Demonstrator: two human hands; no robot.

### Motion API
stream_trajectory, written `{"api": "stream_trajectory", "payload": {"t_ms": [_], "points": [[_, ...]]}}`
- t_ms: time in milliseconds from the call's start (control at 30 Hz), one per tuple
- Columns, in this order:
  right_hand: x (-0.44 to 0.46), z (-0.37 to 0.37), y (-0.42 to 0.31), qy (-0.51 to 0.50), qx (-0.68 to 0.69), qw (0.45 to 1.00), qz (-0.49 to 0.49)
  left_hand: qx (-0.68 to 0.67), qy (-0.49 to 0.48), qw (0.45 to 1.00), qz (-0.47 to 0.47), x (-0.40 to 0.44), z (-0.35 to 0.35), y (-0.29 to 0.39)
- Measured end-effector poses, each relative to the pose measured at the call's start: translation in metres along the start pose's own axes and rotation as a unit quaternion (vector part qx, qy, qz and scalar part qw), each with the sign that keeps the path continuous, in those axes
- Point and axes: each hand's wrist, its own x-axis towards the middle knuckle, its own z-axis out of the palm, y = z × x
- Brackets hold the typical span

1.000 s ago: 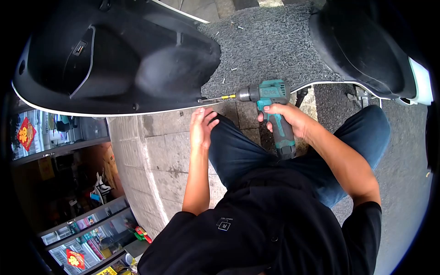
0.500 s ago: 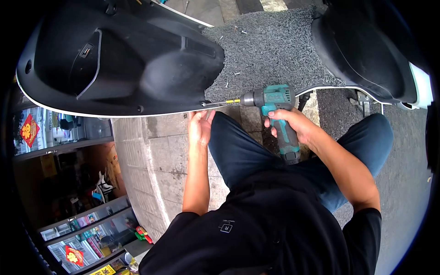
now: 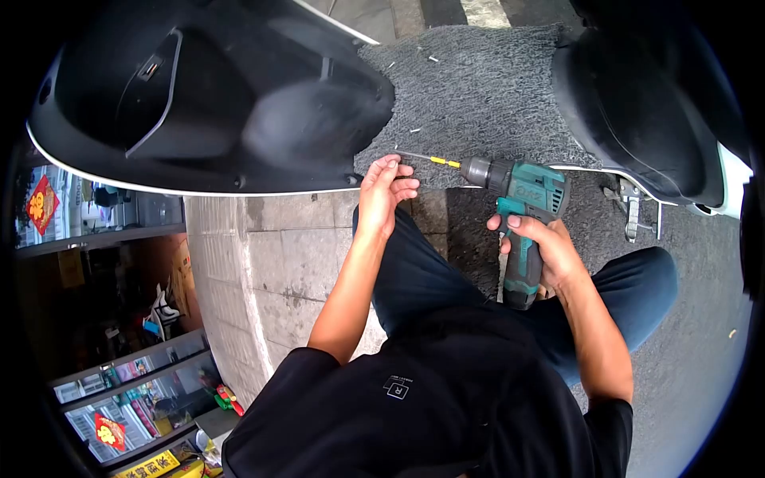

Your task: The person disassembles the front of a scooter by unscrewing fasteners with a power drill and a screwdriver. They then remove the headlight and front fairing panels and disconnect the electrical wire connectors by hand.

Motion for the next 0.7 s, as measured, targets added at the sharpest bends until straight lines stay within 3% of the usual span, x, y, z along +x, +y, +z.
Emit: {"api": "stream_trajectory", "payload": {"t_ms": [200, 300, 367, 433, 467, 500, 567, 633, 700], "points": [[-0.006, -0.004, -0.008, 0.039, -0.004, 0.995, -0.091, 0.197, 0.038, 0.969, 0.146, -0.01, -0.006, 0.02], [-0.01, -0.006, -0.015, 0.043, -0.03, 0.994, -0.099, 0.318, 0.011, 0.936, 0.153, -0.009, -0.003, 0.058], [-0.013, -0.005, -0.026, 0.011, -0.087, 0.989, -0.122, 0.427, 0.002, 0.88, 0.207, 0.001, -0.002, 0.06], [-0.02, -0.004, -0.043, -0.002, -0.075, 0.99, -0.116, 0.562, -0.029, 0.781, 0.273, 0.004, 0.014, 0.061], [-0.022, -0.005, -0.053, -0.017, -0.103, 0.989, -0.104, 0.602, -0.016, 0.756, 0.258, 0.007, 0.018, 0.056], [-0.023, -0.007, -0.064, -0.034, -0.132, 0.987, -0.091, 0.599, -0.011, 0.759, 0.255, 0.012, 0.018, 0.05], [-0.021, -0.016, -0.082, -0.032, -0.222, 0.965, -0.137, 0.653, 0.019, 0.706, 0.273, 0.022, 0.015, 0.036], [-0.016, -0.024, -0.096, -0.014, -0.277, 0.946, -0.168, 0.634, 0.041, 0.721, 0.276, 0.028, 0.017, 0.031], [-0.005, -0.033, -0.089, 0.005, -0.249, 0.953, -0.17, 0.637, 0.041, 0.72, 0.273, 0.031, 0.018, 0.029]]}}
